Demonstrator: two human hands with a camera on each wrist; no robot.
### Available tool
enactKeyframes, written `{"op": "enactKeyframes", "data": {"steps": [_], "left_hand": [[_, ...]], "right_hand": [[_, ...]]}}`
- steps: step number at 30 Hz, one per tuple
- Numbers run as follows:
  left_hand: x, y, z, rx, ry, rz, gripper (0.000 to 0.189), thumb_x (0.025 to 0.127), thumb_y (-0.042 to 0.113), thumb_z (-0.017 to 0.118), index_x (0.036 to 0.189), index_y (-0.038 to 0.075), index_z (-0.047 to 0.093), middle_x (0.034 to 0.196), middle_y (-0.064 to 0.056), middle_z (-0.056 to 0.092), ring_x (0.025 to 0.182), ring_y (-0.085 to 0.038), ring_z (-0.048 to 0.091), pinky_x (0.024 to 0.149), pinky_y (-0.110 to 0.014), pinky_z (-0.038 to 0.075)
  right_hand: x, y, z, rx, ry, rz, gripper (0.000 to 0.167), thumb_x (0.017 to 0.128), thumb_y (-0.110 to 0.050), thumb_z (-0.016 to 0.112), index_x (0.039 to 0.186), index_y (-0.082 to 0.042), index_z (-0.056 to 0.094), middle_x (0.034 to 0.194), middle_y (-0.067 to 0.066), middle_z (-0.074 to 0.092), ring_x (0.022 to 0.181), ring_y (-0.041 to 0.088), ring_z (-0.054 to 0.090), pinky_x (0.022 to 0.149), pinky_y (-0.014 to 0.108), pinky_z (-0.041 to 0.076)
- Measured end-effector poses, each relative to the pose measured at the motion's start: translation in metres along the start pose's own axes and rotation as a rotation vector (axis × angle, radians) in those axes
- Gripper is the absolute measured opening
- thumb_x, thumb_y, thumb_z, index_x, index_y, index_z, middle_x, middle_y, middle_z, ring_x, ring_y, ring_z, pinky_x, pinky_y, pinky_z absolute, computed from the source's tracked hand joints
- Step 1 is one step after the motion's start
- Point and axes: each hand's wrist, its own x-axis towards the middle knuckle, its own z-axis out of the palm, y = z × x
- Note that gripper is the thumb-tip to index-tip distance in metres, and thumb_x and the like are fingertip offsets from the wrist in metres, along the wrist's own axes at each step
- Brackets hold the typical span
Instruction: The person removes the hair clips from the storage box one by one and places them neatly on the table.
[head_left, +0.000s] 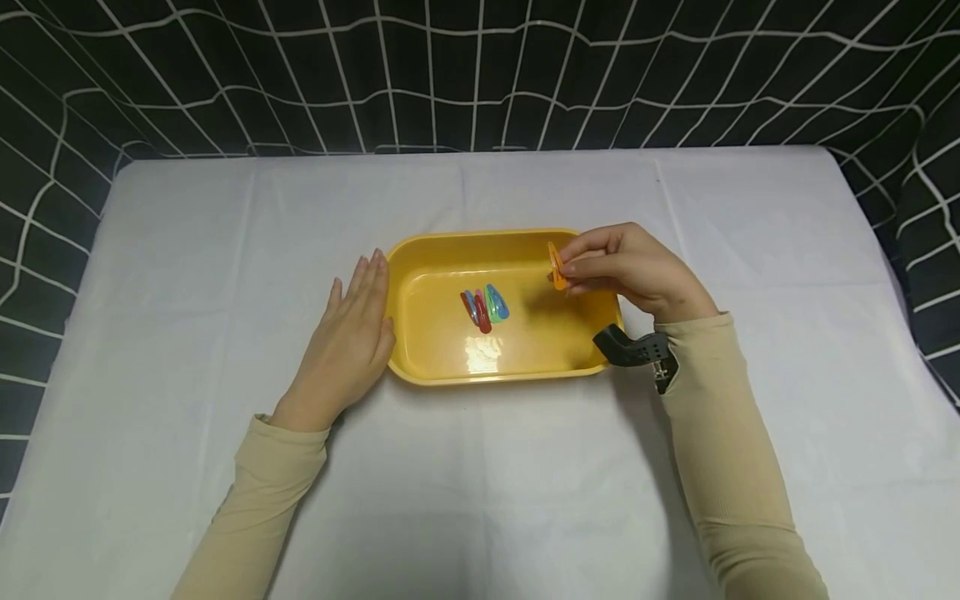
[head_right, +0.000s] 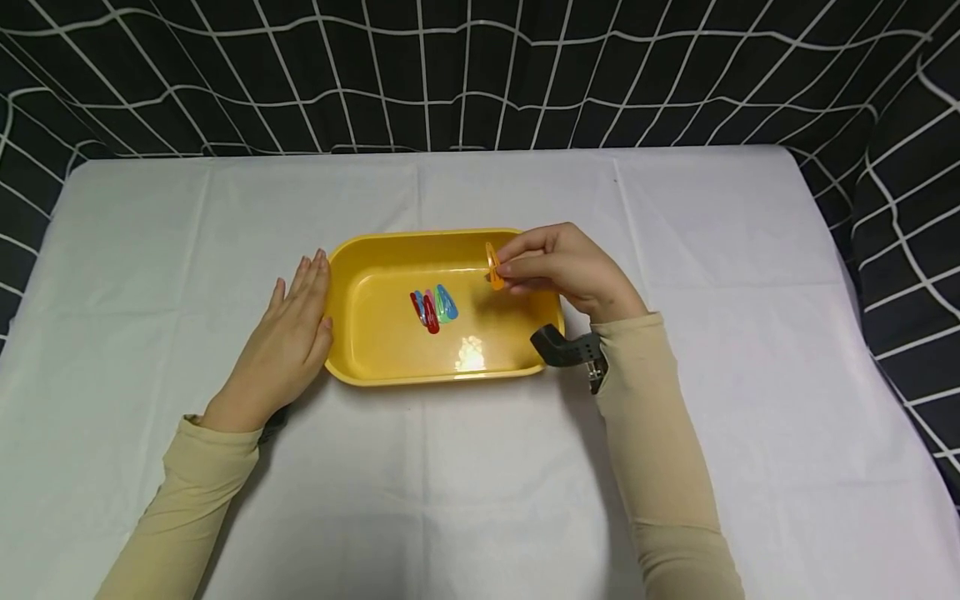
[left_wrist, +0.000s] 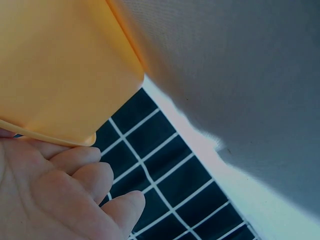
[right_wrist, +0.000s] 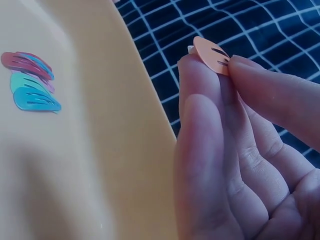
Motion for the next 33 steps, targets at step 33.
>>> {"op": "enactKeyframes", "data": {"steps": [33], "left_hand": [[0.000,0.000,0.000,0.002,-0.008,-0.006,0.059,0.098,0.019,0.032,0.147,-0.007,0.014,0.155,-0.016,0.011,0.143,-0.026,0.006,0.113,-0.049,0.006]], "right_hand": [[-0.015,0.013,-0.018,0.276,0.029,-0.164,0.017,0.088,0.009,0.057,0.086,0.002,0.072,0.080,0.010,0.070,0.067,0.016,0.065,0.066,0.025,0.055]]}}
